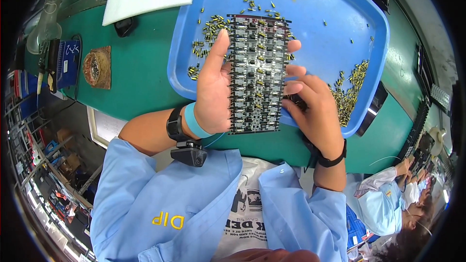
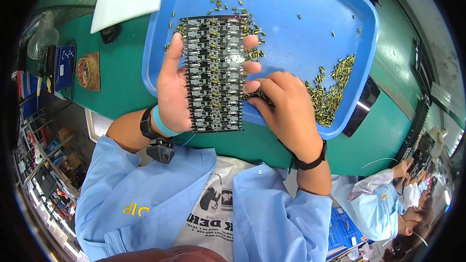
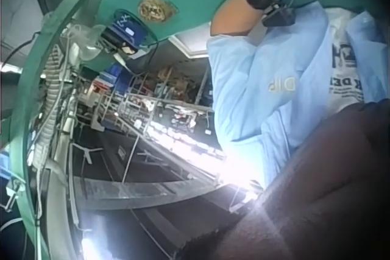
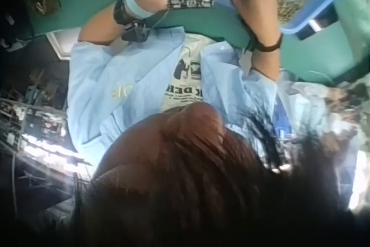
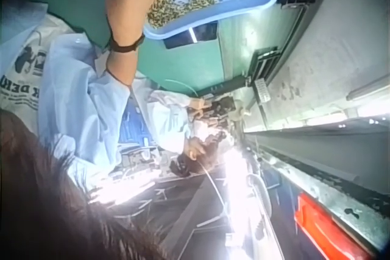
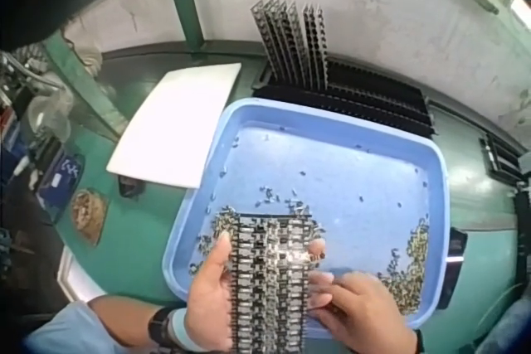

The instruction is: The person picks up a circuit board and inserts small electronic components into it by hand, repeating this process until the board is full. Then, the person places the board onto a rack and picks up another board to repeat the task.

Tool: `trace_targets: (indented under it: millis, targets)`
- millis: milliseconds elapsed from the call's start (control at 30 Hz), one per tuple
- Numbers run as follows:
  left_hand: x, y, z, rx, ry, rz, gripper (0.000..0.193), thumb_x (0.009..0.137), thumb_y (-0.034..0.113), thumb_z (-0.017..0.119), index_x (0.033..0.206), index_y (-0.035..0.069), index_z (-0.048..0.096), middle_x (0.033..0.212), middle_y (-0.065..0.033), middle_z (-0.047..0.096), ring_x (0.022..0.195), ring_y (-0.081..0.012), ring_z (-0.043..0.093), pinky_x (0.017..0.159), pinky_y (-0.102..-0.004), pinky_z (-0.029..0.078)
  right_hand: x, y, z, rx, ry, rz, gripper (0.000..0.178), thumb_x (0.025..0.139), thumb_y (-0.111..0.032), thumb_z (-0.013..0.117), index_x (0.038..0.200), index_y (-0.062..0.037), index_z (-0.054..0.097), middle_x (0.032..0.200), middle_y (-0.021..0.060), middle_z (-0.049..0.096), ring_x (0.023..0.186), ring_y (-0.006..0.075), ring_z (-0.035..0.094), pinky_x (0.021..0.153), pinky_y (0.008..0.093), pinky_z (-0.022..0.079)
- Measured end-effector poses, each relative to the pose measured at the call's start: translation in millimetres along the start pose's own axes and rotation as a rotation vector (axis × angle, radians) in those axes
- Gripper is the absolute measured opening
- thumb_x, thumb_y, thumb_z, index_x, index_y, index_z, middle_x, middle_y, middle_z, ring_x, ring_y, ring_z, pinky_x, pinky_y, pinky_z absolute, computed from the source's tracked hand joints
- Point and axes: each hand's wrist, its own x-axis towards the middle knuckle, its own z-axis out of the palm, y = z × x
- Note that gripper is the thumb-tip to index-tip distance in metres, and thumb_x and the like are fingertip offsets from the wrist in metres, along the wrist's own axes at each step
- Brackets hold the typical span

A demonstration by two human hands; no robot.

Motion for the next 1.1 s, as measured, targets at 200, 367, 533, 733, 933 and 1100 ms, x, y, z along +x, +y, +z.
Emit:
trace_targets:
  millis: [200, 367, 533, 733, 933, 1100]
  targets:
    - [1.7, -1.4, -2.3, -0.025, 0.001, -0.009, 0.084, 0.110, 0.069, 0.028, 0.158, 0.001, 0.042, 0.157, -0.0198, 0.051, 0.133, -0.0390, 0.061, 0.111, -0.0527, 0.054, -2.1, 3.9, 2.4, -0.074, -0.055, -0.078, 0.029, 0.085, 0.003, 0.079, 0.112, -0.0065, 0.076, 0.094, 0.0082, 0.071, 0.079, 0.0275, 0.065, 0.070, 0.0384, 0.052]
    - [0.9, 0.2, -2.6, 0.037, 0.038, 0.005, 0.084, 0.110, 0.068, 0.028, 0.159, 0.001, 0.040, 0.159, -0.0191, 0.050, 0.134, -0.0377, 0.060, 0.113, -0.0531, 0.053, -7.2, 0.2, -0.6, 0.183, 0.110, 0.080, 0.023, 0.090, 0.007, 0.076, 0.111, -0.0013, 0.076, 0.100, 0.0074, 0.076, 0.085, 0.0203, 0.071, 0.074, 0.0314, 0.055]
    - [1.3, 0.5, -2.8, 0.064, 0.076, 0.017, 0.084, 0.110, 0.067, 0.027, 0.162, 0.001, 0.035, 0.163, -0.0189, 0.045, 0.137, -0.0367, 0.058, 0.116, -0.0534, 0.052, -9.1, -3.9, 1.9, 0.646, 0.279, 0.275, 0.015, 0.093, 0.006, 0.077, 0.107, 0.0021, 0.077, 0.101, 0.0092, 0.079, 0.087, 0.0151, 0.074, 0.075, 0.0276, 0.057]
    - [1.4, 0.3, -1.7, 0.088, 0.103, 0.023, 0.084, 0.111, 0.066, 0.027, 0.162, 0.001, 0.036, 0.162, -0.0193, 0.046, 0.137, -0.0364, 0.059, 0.116, -0.0536, 0.051, -13.8, 1.4, -5.4, 0.805, 0.212, 0.315, 0.013, 0.096, 0.006, 0.073, 0.109, 0.0071, 0.074, 0.106, 0.0157, 0.077, 0.095, 0.0211, 0.076, 0.087, 0.0313, 0.063]
    - [3.2, -1.9, 3.0, 0.109, 0.179, 0.038, 0.078, 0.111, 0.066, 0.031, 0.154, 0.002, 0.048, 0.149, -0.0192, 0.060, 0.128, -0.0366, 0.066, 0.110, -0.0527, 0.055, -11.2, -7.9, 0.5, 0.973, 0.210, 0.425, 0.011, 0.099, 0.003, 0.071, 0.110, 0.0067, 0.071, 0.105, 0.0115, 0.076, 0.093, 0.0181, 0.075, 0.085, 0.0297, 0.061]
    - [2.8, -2.1, 3.5, 0.096, 0.188, 0.036, 0.077, 0.111, 0.065, 0.031, 0.153, 0.003, 0.050, 0.148, -0.0195, 0.061, 0.127, -0.0362, 0.067, 0.109, -0.0522, 0.056, -12.6, -8.9, 5.2, 0.985, 0.223, 0.407, 0.011, 0.102, 0.000, 0.070, 0.110, 0.0060, 0.070, 0.104, 0.0096, 0.074, 0.094, 0.0164, 0.072, 0.087, 0.0292, 0.058]
